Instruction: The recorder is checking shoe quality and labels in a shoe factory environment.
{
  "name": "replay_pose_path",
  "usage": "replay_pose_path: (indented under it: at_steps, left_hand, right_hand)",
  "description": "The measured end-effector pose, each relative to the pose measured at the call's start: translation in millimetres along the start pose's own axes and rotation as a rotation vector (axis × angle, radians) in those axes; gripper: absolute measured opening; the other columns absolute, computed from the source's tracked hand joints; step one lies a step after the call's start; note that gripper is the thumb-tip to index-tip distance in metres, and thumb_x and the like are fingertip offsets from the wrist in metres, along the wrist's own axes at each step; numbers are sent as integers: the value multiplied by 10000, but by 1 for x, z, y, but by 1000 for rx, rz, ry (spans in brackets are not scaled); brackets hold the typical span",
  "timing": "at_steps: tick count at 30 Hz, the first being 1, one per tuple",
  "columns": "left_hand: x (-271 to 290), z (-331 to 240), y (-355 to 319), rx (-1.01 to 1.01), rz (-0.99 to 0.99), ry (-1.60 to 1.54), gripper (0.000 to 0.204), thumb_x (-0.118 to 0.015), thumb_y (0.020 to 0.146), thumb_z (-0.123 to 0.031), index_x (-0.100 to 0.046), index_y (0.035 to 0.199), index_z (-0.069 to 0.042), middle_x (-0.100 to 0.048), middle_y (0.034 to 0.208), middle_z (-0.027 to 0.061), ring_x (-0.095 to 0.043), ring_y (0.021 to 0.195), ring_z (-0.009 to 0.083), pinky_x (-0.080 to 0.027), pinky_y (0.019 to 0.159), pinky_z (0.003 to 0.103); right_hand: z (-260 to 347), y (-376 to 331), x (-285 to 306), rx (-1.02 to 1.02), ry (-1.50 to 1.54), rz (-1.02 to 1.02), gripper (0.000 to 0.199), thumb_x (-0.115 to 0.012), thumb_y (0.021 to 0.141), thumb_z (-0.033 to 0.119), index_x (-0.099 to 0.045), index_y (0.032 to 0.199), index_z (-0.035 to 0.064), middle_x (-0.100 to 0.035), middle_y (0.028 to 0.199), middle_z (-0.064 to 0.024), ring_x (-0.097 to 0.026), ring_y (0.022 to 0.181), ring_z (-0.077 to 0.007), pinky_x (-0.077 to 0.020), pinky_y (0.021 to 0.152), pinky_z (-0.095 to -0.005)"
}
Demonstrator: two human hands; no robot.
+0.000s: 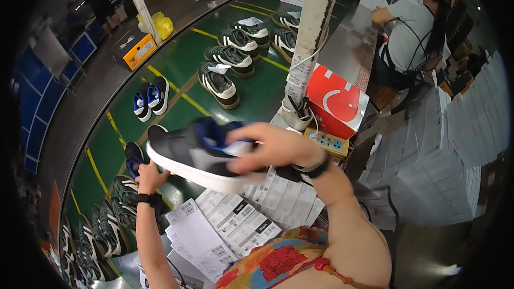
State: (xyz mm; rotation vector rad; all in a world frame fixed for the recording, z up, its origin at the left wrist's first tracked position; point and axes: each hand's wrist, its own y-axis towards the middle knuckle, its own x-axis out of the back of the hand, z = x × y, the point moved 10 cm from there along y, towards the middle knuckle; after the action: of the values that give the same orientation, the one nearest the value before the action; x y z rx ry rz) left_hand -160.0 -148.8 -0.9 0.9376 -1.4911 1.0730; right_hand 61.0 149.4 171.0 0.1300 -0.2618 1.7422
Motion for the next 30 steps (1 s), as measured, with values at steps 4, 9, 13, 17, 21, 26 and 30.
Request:
replay_pose_path:
  at_steps: [4, 9, 13, 17, 21, 26, 30]
  left_hand:
    - [3, -46, 12, -114, 116, 82, 575, -709, 793, -540, -592, 1270, -242, -676, 1125, 222, -636, 1093, 402, -327, 895, 762]
    - [12, -30, 26, -224, 107, -247, 531, -742, 745, -464, -675, 1162, -142, -719, 1082, 133, -679, 997, 339, -499, 893, 466]
    - [79, -5, -17, -55, 136, -1200, 351, -719, 782, -331, -701, 984, -44, -659, 834, 10, -586, 753, 114, -486, 700, 276]
    - [170, 9, -163, -153, -113, -1312, 292, -744, 785, -241, -679, 969, -24, -634, 823, -27, -553, 723, 70, -461, 659, 231]
    - [207, 52, -384, 100, -647, -1096, 419, -803, 733, -189, -653, 1069, 12, -663, 871, -6, -583, 776, 57, -502, 677, 242]
    - [136, 115, -589, 1157, -897, -496, 561, -834, 693, -172, -637, 1140, 101, -718, 984, 169, -687, 841, 201, -557, 773, 325]
    - [91, 185, -712, 1522, -715, -100, 545, -765, 730, -276, -655, 1147, 58, -723, 936, 235, -709, 876, 336, -525, 814, 406]
  right_hand:
    - [-20, -228, 89, 188, -156, -679, 748, -906, 601, 412, -611, 1137, -19, -621, 1114, -119, -603, 996, -167, -475, 890, -314]
    - [-27, -304, 160, -313, -552, -1150, 587, -892, 631, 369, -680, 1061, 30, -662, 1027, -160, -603, 992, -265, -461, 869, -370]
    - [-41, -227, 181, -129, -1431, -939, 449, -831, 697, 342, -692, 1030, 75, -631, 886, -129, -564, 919, -342, -383, 961, -448]
    - [-136, -230, 245, 139, -1294, -794, 446, -810, 760, 202, -660, 1134, 11, -626, 1084, -189, -575, 1041, -354, -431, 961, -442]
    - [-128, -201, 208, -20, -1216, -11, 738, -697, 851, 344, -409, 1403, -53, -464, 1358, -278, -478, 1239, -424, -339, 1101, -459]
    - [8, -154, 124, -237, -977, -598, 519, -752, 876, 343, -641, 1197, -50, -703, 1056, -206, -677, 922, -293, -533, 825, -376]
    - [67, -58, -19, 220, -609, 451, 628, -828, 742, 340, -622, 1204, -32, -654, 1196, -202, -631, 1114, -311, -477, 961, -400]
